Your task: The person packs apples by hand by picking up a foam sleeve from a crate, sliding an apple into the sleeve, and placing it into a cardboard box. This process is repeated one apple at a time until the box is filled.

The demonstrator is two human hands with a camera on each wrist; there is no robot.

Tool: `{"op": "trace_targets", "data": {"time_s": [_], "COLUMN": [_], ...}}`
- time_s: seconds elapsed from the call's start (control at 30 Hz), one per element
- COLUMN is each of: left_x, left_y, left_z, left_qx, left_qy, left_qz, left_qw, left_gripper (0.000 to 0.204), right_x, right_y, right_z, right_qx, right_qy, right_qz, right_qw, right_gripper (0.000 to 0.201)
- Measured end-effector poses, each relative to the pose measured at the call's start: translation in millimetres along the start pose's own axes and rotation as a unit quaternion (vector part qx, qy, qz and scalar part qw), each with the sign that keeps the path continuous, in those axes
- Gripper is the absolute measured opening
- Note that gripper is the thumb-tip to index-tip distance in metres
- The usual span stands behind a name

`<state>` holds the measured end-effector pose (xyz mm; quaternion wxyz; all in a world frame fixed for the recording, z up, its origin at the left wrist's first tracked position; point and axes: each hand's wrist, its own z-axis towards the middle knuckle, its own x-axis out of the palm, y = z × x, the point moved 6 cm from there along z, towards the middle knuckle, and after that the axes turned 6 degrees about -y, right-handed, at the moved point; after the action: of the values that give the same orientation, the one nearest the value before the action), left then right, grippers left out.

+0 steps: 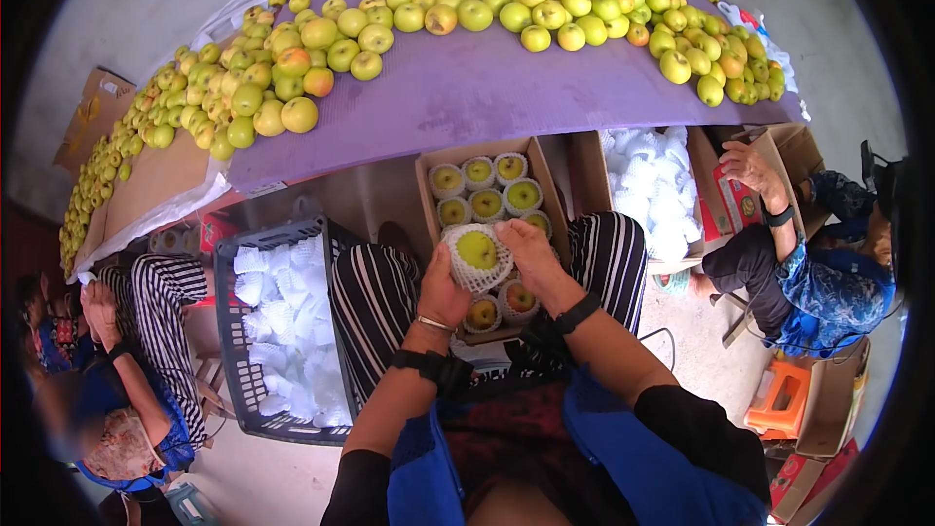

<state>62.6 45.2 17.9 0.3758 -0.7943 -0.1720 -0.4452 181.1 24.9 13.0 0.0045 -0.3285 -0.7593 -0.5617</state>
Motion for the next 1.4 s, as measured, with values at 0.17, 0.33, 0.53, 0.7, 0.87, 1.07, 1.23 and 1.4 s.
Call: {"op": "trace_targets", "data": {"time_s": [0.17,0.33,0.53,0.7,0.87,1.07,1.23,1.4], "left_x": [-11,-16,-19,-20,-22,-47,-49,-50], "left_y": [-3,1,6,1,-8,0,-34,-58], "left_z": [5,6,5,2,-3,5,-1,14], "left_qx": [0.03,-0.025,-0.077,-0.077,-0.025,-0.04,0.019,0.067], "left_qy": [-0.022,-0.031,-0.054,-0.049,-0.182,-0.2,-0.281,-0.292], "left_qz": [-0.028,-0.132,-0.17,-0.137,0.006,0.192,0.276,0.346], "left_qw": [0.999,0.99,0.981,0.986,0.983,0.96,0.919,0.889], "left_gripper": [0.042,0.043,0.047,0.041,0.043,0.043,0.038,0.028], "right_x": [-1,7,-1,-2,14,54,32,13], "right_y": [2,1,-4,10,39,23,51,87], "right_z": [-9,-10,-8,-11,-14,-31,8,51], "right_qx": [0.105,0.121,0.059,-0.105,-0.226,-0.303,-0.206,-0.149], "right_qy": [0.053,0.127,0.088,0.028,0.07,0.19,0.079,0.017], "right_qz": [-0.029,0.152,-0.068,-0.4,-0.345,-0.524,-0.441,-0.418], "right_qw": [0.993,0.973,0.992,0.91,0.908,0.773,0.87,0.896], "right_gripper": [0.014,0.017,0.016,0.022,0.051,0.073,0.065,0.069]}}
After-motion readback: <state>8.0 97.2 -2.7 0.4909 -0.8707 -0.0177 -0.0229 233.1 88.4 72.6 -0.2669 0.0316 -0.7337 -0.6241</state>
